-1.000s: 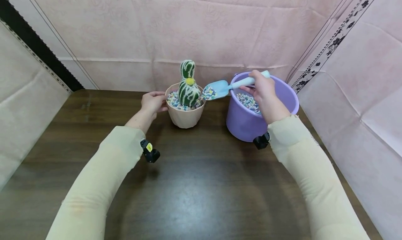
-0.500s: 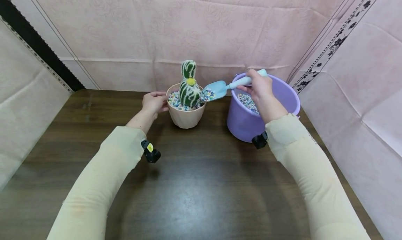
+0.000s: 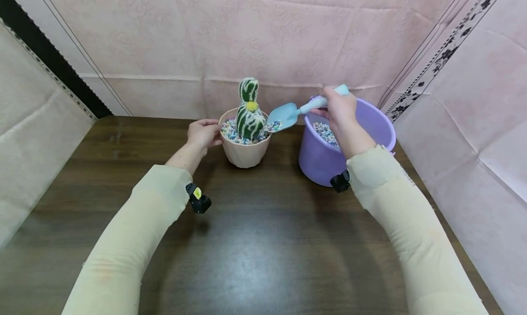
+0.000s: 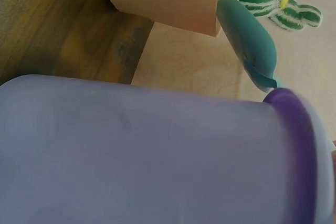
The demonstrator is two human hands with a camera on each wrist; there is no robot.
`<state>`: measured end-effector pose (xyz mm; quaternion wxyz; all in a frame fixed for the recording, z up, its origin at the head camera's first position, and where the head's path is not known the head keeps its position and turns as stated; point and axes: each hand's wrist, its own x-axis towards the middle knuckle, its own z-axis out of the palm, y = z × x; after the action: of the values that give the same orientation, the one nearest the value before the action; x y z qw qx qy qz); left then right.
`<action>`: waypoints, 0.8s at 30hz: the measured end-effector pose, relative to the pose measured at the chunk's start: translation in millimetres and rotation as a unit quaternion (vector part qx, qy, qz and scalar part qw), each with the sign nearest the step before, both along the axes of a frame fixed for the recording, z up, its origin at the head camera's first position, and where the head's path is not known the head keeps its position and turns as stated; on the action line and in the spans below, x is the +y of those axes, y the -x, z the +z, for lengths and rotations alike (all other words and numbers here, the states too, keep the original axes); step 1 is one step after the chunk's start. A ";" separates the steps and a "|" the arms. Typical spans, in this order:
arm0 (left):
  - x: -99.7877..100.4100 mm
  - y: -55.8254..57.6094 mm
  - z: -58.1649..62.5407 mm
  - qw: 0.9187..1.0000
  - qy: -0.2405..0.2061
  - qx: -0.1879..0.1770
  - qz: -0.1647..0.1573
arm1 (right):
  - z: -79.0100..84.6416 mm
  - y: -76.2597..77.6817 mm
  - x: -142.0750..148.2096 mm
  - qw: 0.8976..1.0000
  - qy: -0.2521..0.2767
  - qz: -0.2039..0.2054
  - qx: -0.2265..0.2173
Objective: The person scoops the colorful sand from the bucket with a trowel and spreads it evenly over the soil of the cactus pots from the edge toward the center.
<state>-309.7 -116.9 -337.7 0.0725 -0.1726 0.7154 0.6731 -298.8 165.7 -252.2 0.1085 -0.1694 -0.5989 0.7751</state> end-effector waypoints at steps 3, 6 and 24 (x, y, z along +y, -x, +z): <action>0.4 0.4 -0.1 1.000 -0.001 0.000 0.001 | 2.3 -1.0 -4.1 1.000 -0.021 -0.010 0.005; 0.6 0.3 0.2 1.000 -0.002 -0.001 0.002 | 4.4 -2.3 -8.6 0.999 -0.050 -0.019 0.012; 0.6 0.8 0.3 1.000 0.001 -0.004 0.000 | 5.9 -6.1 -25.4 0.987 -0.136 0.010 0.084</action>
<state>-310.5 -116.3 -337.4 0.0747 -0.1754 0.7156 0.6720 -292.7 140.3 -246.3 0.1732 -0.0814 -0.6893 0.6988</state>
